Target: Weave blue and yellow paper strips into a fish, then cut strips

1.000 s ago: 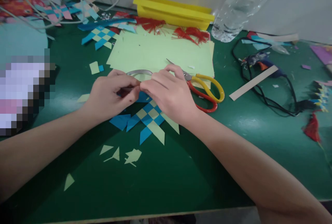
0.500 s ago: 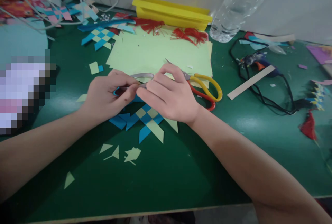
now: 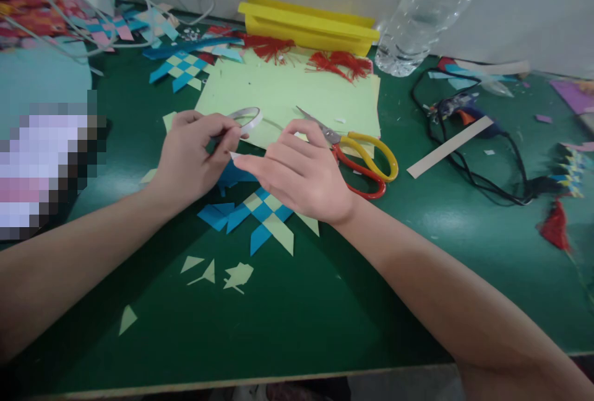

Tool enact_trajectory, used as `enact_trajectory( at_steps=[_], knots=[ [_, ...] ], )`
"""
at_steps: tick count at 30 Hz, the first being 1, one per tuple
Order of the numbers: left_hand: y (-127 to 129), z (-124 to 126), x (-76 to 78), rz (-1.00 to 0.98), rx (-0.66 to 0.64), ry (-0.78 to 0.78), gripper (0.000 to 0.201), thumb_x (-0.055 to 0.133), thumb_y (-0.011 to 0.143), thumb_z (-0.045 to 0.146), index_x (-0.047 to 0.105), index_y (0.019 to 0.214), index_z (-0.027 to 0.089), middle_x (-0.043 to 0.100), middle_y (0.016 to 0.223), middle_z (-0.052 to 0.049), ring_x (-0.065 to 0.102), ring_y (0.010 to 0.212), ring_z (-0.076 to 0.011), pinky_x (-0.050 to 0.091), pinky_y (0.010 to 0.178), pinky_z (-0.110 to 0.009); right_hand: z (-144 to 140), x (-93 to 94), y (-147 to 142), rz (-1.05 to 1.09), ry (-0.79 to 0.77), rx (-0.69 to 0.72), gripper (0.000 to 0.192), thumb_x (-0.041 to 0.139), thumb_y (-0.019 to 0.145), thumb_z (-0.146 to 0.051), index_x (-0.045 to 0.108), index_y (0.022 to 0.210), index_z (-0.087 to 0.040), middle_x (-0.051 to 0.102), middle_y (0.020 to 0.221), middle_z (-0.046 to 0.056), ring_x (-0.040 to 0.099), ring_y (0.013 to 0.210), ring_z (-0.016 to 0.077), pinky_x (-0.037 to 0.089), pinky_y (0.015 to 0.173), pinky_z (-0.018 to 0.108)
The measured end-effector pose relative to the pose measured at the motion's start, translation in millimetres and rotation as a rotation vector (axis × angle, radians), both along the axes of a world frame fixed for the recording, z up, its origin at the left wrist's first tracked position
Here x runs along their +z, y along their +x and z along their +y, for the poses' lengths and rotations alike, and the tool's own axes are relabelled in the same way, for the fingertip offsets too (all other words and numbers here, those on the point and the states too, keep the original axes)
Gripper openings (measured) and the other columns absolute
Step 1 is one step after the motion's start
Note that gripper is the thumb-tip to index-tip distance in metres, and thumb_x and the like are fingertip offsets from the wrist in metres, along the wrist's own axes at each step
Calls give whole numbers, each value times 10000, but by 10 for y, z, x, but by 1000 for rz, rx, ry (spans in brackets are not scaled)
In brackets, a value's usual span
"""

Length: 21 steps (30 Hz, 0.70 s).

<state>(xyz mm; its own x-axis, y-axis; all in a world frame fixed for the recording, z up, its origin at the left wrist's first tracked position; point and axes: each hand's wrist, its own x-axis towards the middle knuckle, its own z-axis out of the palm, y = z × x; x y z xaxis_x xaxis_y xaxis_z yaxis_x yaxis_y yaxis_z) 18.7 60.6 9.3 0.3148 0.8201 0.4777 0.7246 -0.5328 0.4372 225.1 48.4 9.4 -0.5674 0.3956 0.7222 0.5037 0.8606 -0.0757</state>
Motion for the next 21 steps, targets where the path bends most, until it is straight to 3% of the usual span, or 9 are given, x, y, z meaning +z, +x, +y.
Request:
enact_trajectory(
  at_steps=[5,11,15,21],
  knots=[
    [-24,35,-39,36,3,-27,162,485,940,274,631,904,215,666,739,4,588,686,-162,423,866,-409,-19,18,-18,77,-105,-72,197,563,898,-249,710,996,-337,554,621,-35,521,626,157,471,854,430],
    [-28,23,-35,57,-30,-11,149,453,953,260,600,981,264,691,981,-31,634,981,-235,407,905,-440,-31,31,-48,150,-142,-63,157,574,890,-230,709,888,-310,506,562,-41,491,576,149,472,842,419],
    [-49,44,-31,41,-54,-27,144,457,935,233,586,980,276,693,980,-15,643,937,-218,424,895,-431,-33,16,-48,182,-199,-82,122,567,910,-269,677,861,-290,490,555,-47,490,564,143,468,870,432],
    [-52,44,-18,10,-41,-38,171,460,911,190,610,971,244,698,975,-22,646,946,-216,430,896,-416,-40,5,-76,260,-112,-54,107,634,878,-254,569,794,-257,371,494,-94,409,481,106,513,834,408]
  ],
)
